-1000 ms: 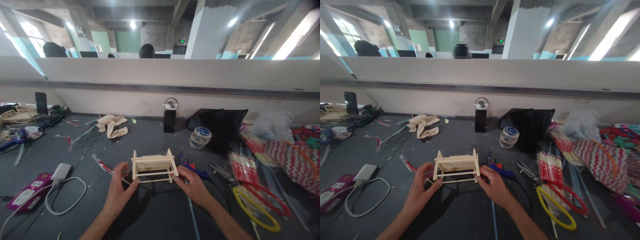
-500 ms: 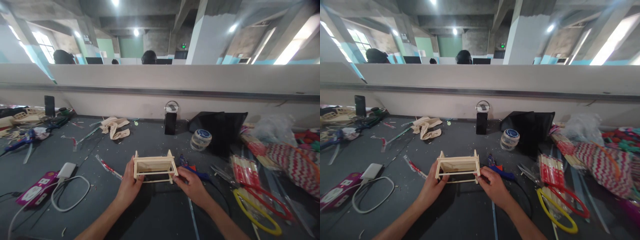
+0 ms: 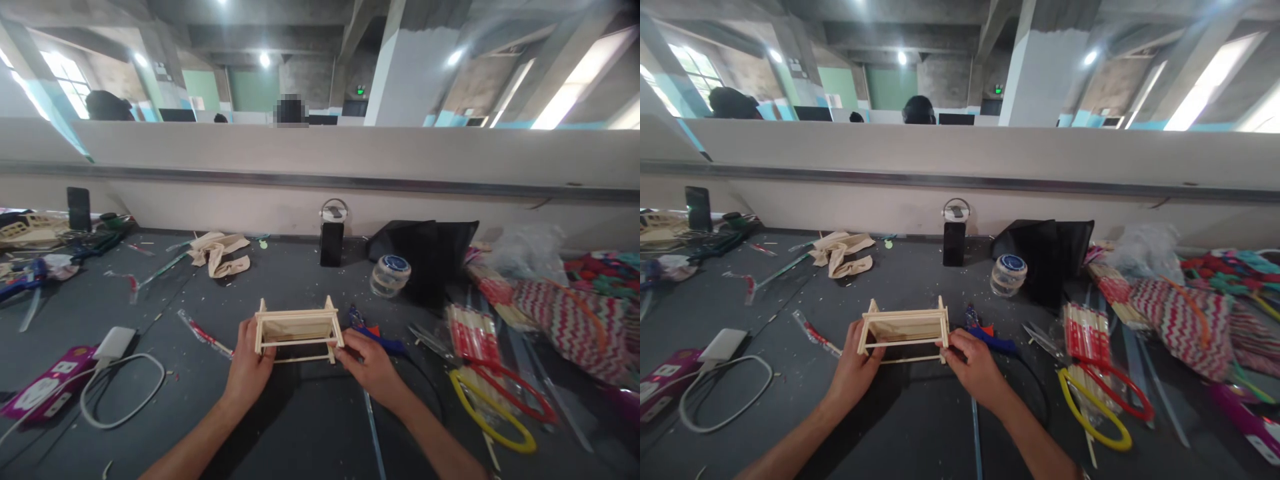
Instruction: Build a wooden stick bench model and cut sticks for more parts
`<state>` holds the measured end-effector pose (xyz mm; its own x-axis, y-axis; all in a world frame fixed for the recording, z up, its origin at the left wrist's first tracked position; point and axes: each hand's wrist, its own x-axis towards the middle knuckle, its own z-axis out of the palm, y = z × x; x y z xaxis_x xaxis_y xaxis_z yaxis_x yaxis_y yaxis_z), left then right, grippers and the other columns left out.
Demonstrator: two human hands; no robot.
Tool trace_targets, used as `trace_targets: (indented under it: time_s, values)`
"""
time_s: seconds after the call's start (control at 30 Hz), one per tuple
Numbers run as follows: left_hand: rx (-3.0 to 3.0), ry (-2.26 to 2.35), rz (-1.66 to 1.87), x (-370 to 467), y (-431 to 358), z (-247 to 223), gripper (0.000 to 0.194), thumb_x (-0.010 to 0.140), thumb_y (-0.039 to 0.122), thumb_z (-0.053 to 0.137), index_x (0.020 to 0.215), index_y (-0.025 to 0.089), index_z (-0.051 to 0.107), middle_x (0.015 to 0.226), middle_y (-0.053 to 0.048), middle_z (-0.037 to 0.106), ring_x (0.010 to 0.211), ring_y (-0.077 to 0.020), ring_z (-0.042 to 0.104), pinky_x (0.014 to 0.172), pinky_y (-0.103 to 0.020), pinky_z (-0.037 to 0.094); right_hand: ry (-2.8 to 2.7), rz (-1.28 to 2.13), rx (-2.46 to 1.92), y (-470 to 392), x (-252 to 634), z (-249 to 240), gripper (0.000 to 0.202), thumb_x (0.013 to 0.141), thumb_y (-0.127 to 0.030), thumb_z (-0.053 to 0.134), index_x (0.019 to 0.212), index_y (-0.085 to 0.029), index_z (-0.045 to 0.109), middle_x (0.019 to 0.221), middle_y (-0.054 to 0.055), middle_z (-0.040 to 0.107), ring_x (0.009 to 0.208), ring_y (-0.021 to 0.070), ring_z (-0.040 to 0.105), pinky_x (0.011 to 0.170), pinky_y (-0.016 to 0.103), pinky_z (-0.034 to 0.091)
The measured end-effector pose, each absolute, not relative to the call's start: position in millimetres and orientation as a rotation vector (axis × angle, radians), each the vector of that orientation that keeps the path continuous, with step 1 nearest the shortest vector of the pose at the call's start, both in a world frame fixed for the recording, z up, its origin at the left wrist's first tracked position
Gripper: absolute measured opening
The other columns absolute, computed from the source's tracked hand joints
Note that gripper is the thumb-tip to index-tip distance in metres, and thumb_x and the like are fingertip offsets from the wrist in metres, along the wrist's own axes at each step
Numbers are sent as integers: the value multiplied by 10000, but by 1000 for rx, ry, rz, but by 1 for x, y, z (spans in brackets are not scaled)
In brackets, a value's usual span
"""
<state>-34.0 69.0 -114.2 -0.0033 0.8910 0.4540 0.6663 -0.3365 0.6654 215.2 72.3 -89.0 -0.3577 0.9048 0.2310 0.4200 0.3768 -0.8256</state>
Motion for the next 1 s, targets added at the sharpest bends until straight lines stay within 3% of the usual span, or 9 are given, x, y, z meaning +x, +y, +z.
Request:
trace_targets:
  time_s: [1.0]
  values:
    - [2009, 1654, 1251, -34, 67, -117, 337, 875, 196, 412, 1209, 202, 460, 1123, -87, 463, 1081, -239, 500, 945, -438, 434, -1887, 928, -1129, 72, 216, -97, 205, 885, -255, 509, 979, -216, 686, 832, 26, 581, 726, 140, 570, 596, 219, 473]
